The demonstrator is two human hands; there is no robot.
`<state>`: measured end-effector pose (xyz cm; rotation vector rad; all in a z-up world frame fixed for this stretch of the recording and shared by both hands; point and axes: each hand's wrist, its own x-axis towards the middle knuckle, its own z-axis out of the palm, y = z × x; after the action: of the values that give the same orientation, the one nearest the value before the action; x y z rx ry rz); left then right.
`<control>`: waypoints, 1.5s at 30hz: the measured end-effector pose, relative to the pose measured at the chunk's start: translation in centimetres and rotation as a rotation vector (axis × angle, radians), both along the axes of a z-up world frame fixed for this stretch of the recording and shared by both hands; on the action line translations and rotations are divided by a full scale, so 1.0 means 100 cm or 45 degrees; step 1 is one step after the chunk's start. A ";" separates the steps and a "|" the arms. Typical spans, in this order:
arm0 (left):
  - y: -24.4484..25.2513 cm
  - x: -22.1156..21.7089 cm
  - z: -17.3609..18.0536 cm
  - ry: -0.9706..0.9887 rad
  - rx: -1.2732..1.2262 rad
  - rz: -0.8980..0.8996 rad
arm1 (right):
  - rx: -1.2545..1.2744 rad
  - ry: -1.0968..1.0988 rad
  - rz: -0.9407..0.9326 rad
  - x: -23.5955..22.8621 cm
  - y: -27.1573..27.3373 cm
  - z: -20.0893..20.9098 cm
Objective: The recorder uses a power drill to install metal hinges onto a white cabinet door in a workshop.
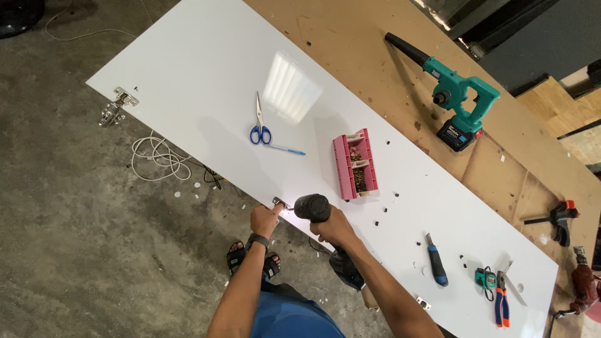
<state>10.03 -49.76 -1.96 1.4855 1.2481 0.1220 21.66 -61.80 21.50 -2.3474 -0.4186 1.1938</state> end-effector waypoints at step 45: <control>0.014 0.008 -0.026 0.052 -0.012 0.096 | -0.149 -0.221 0.634 0.007 0.030 0.007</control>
<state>10.78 -48.38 -4.55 1.4397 1.3366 0.1362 22.40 -58.81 22.22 -2.5405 -1.0685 1.2515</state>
